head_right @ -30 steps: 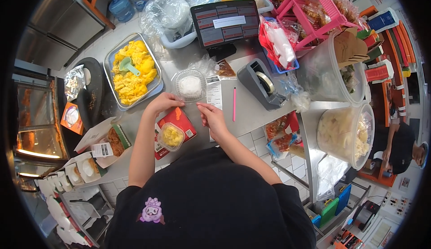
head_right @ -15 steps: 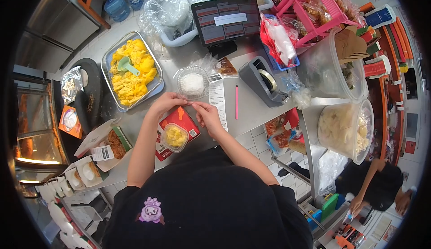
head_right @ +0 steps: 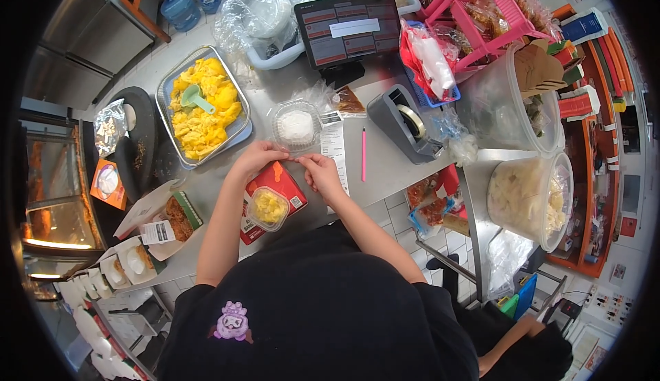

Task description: Packing fried chicken, rice, and sides into takeout containers and marking a receipt.

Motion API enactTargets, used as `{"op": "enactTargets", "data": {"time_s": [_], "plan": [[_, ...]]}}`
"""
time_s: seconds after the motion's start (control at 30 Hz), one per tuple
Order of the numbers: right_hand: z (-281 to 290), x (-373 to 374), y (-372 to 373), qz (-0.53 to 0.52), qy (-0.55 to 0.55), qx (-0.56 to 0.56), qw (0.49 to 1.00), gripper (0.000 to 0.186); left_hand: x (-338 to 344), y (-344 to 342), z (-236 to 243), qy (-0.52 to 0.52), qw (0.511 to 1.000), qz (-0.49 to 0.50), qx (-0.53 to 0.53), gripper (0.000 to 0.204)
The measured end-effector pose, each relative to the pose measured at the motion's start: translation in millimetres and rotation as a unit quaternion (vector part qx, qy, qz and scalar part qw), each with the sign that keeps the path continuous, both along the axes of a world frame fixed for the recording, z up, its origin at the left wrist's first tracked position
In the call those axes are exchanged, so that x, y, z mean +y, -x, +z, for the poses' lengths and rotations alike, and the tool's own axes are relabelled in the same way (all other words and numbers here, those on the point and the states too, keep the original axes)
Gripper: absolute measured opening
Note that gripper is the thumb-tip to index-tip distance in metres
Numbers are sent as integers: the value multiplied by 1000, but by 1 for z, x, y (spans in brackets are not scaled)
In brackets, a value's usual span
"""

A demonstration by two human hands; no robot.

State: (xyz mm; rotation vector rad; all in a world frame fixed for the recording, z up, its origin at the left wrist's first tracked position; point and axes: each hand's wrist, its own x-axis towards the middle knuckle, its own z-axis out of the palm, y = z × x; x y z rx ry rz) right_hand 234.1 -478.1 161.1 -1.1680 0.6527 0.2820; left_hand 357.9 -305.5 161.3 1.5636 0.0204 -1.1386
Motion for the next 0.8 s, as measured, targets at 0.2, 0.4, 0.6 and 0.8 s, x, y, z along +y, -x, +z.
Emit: {"op": "enactTargets", "data": {"time_s": [0.2,0.4,0.6,0.8], "plan": [[19,3,3,8,-47,-32,998,17,2,8,8,-11,999,23,-31,26],[22,-6,3,39,-87,-107,990,15,6,35,28,-146,908,76,-385,27],[38,-5,0,82,-86,-172,978,12,8,34,62,14,983,-5,-183,23],[49,-7,2,103,-60,-189,975,11,6,36,79,60,987,24,-150,24]]}}
